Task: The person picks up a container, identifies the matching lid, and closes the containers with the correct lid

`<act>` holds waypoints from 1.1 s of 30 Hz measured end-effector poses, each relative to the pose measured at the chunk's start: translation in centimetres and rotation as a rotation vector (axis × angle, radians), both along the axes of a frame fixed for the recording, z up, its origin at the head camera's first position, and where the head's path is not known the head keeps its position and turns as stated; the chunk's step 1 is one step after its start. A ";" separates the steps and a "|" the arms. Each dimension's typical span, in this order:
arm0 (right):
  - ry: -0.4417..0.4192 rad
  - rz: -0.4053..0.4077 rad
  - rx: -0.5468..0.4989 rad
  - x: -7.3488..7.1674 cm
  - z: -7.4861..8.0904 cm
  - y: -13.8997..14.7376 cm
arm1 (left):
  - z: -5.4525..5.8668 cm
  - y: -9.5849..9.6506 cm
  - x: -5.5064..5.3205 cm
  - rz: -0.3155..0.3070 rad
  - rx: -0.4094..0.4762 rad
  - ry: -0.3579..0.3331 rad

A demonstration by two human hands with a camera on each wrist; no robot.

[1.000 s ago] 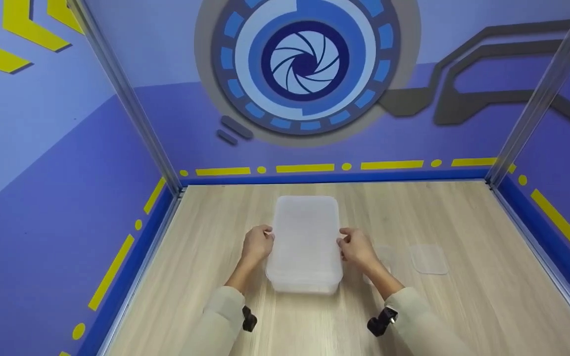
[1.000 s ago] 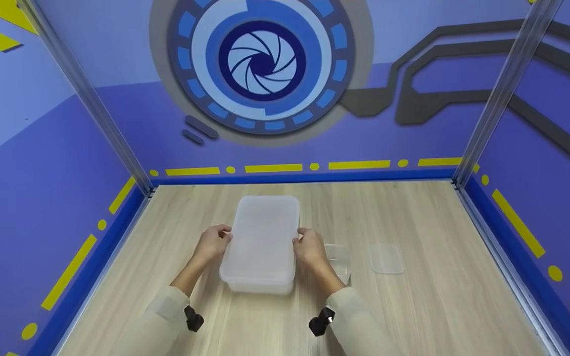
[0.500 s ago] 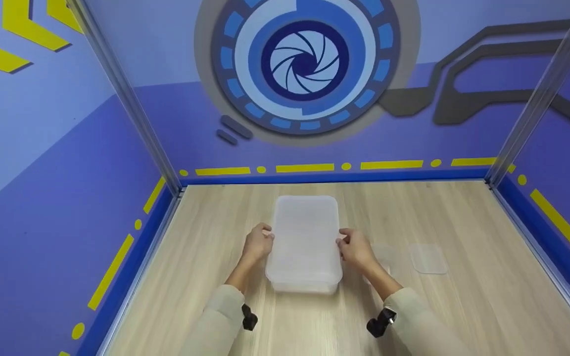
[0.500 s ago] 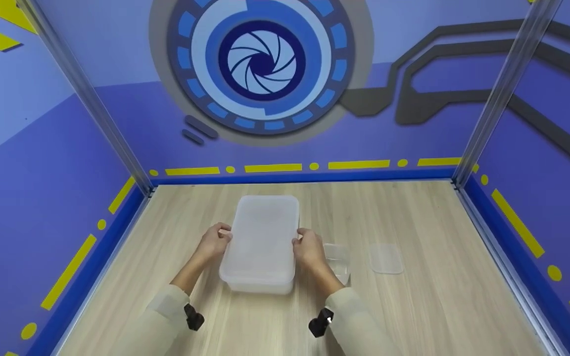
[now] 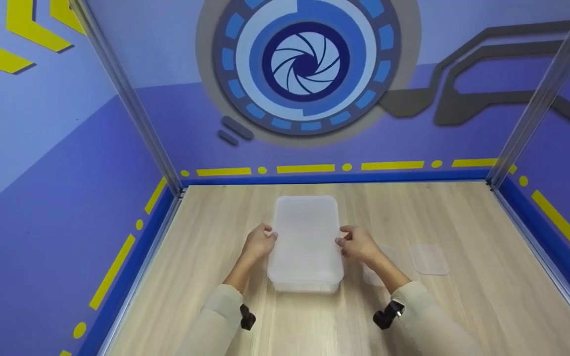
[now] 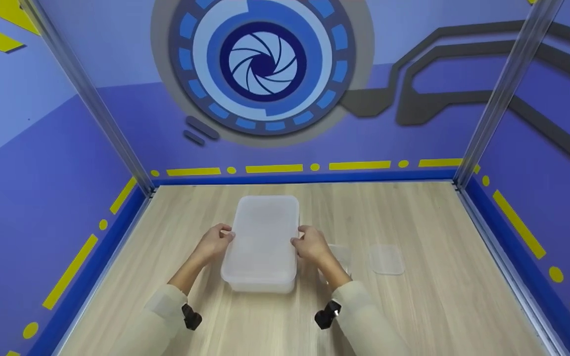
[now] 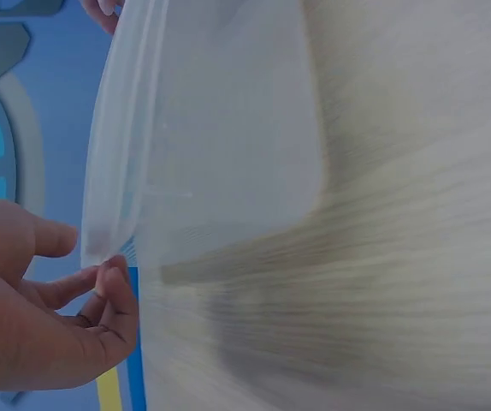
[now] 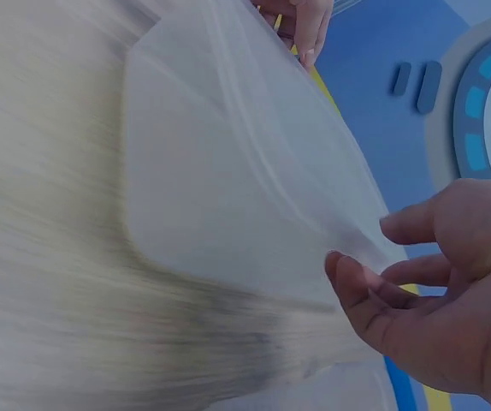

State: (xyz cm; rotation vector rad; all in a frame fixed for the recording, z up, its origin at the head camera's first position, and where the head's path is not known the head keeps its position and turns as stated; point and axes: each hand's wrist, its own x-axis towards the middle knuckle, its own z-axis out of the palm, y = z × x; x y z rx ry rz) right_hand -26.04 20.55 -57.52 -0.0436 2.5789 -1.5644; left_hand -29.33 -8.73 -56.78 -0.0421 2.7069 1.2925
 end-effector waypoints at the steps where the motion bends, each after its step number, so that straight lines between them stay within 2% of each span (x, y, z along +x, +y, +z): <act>1: -0.007 0.010 0.002 0.0 0.2 0.1 | 0.2 0.0 0.1 -0.012 -0.018 0.007; 5: -0.032 0.072 -0.001 0.2 0.9 0.5 | 0.9 0.2 0.4 -0.071 -0.090 0.039; 12: 0.003 0.179 0.051 0.4 2.6 1.5 | 3.5 1.3 0.9 -0.129 -0.182 0.008; 15: 0.036 0.217 0.103 0.4 3.5 1.8 | 4.6 2.1 0.7 -0.167 -0.207 0.047; 18: 0.079 0.255 0.145 0.5 4.2 2.2 | 5.5 2.8 0.6 -0.236 -0.217 0.094; 25: 0.174 0.318 0.157 1.2 4.9 3.1 | 6.2 4.3 1.1 -0.385 -0.223 0.165; 33: 0.219 0.291 0.239 2.0 5.9 3.6 | 6.7 5.1 1.0 -0.433 -0.327 0.269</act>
